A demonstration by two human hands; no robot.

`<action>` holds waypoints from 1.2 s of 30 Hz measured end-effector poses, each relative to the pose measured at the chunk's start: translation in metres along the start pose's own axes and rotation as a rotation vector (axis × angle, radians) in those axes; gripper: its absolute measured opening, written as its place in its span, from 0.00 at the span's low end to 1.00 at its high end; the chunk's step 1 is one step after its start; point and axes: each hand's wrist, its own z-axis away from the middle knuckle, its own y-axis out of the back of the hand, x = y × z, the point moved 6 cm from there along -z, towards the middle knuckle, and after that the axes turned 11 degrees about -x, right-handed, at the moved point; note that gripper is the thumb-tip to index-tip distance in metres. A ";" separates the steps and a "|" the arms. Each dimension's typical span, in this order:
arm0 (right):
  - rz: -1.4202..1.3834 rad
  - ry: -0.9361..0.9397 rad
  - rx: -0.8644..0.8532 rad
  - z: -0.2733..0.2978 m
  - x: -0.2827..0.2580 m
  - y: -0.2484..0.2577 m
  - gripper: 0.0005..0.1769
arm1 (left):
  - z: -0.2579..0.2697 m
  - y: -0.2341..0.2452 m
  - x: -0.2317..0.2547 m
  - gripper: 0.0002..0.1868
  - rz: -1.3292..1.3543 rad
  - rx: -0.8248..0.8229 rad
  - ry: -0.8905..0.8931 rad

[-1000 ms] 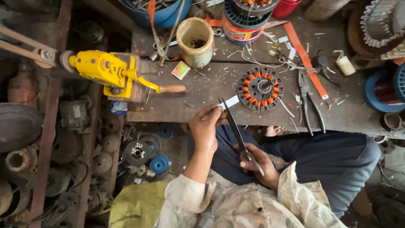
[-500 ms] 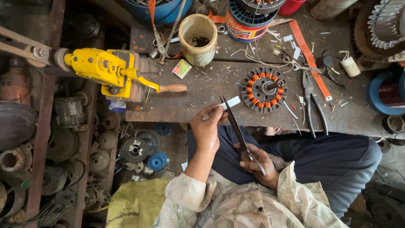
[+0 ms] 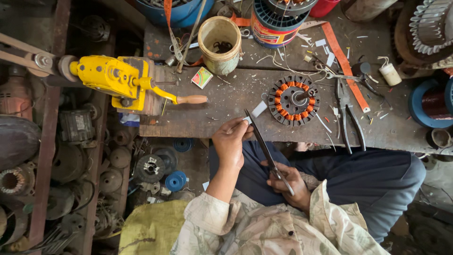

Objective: The person is repairing an electric motor stator by hand. They cut small rectangular pieces of white insulating material using shears and insert them into the slots of the copper-wound stator. The person uses pliers to adjust the copper windings and ensure the insulation fits properly.

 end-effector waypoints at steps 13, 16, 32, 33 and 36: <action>0.257 0.142 0.256 0.069 -0.058 0.018 0.41 | 0.027 -0.002 0.015 0.13 -0.037 -0.145 -0.108; 0.383 0.317 0.553 0.120 -0.097 0.045 0.39 | 0.040 -0.002 0.020 0.11 -0.145 -0.175 -0.122; 1.535 0.279 1.006 0.118 -0.214 0.160 0.29 | 0.074 -0.092 0.008 0.09 -0.035 -0.289 -0.034; 1.618 0.292 1.018 0.113 -0.217 0.155 0.30 | 0.075 -0.098 0.006 0.09 -0.035 -0.295 -0.018; 1.788 0.293 1.031 0.108 -0.226 0.134 0.31 | 0.078 -0.112 0.000 0.08 -0.047 -0.316 0.022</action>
